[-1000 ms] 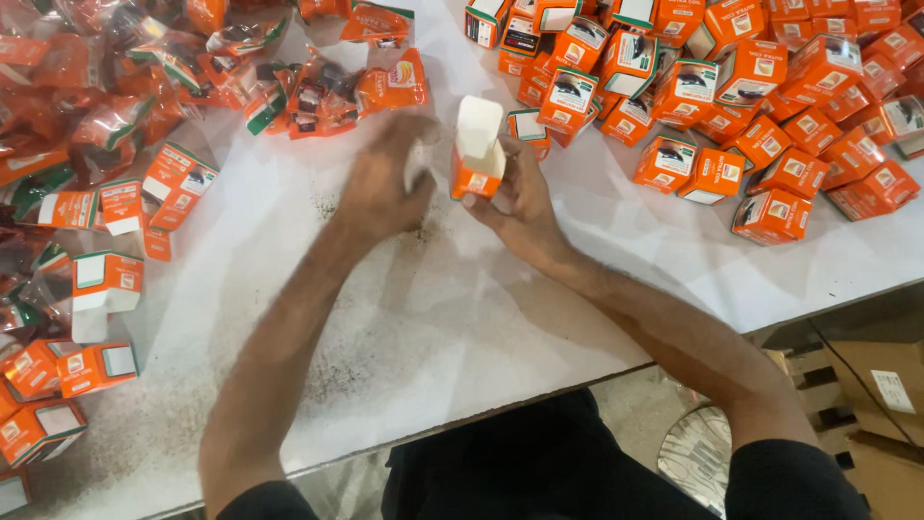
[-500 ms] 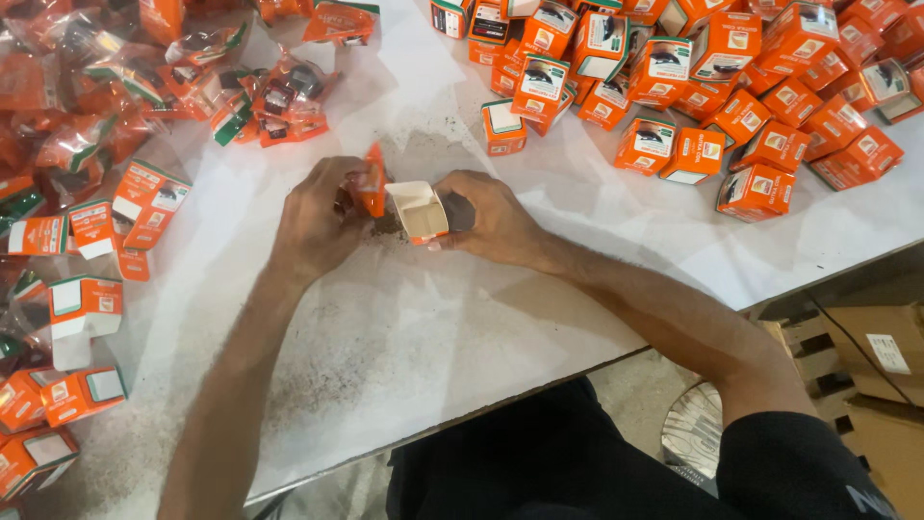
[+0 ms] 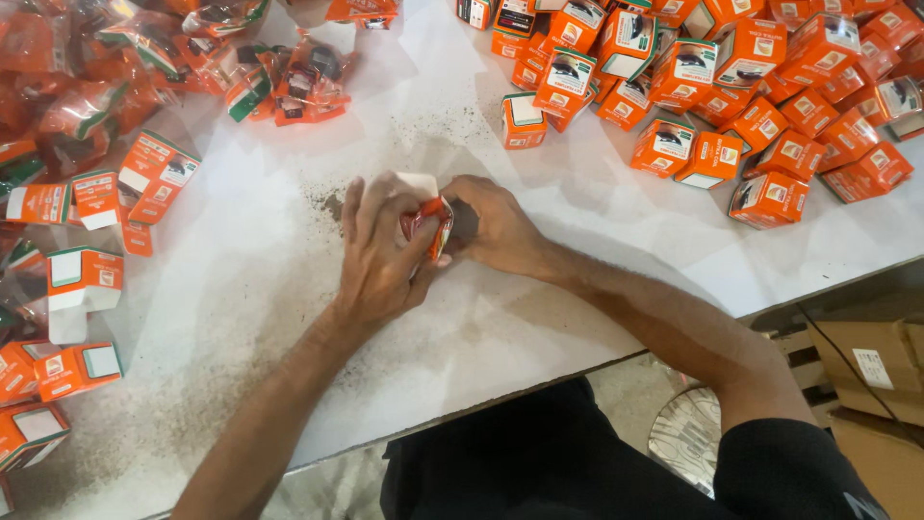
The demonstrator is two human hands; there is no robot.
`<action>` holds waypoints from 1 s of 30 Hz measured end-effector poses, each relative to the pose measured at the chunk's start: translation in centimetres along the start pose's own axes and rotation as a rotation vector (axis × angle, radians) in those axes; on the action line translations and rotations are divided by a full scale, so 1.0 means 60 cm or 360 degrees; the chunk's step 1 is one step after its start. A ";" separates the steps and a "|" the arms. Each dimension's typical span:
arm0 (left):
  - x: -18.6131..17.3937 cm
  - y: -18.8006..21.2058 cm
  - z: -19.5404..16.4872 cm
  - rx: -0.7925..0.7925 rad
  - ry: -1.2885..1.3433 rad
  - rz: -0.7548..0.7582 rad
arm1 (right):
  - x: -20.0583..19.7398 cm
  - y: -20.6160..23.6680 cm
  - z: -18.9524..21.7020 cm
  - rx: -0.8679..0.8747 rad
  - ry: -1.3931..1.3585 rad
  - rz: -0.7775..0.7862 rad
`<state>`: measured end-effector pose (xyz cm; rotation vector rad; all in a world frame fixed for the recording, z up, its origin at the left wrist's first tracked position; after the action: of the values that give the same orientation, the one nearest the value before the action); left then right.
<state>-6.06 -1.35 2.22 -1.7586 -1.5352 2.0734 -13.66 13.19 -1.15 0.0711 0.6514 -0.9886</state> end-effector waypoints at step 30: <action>0.048 0.041 0.117 -0.1556 0.1969 -0.0146 | 0.018 0.026 0.026 -0.0166 0.0433 -0.0136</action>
<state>-11.13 -5.49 -2.36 -2.2699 -1.9852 -0.1890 -11.28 12.71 -0.85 0.0872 0.9607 -1.0350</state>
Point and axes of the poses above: each hand's wrist, its own y-axis away from the middle knuckle, its own x-axis out of the palm, z = x × y, the point moved 6 cm from there along -y, towards the middle knuckle, and after that the axes turned 11 degrees about x, right-handed, at the moved point
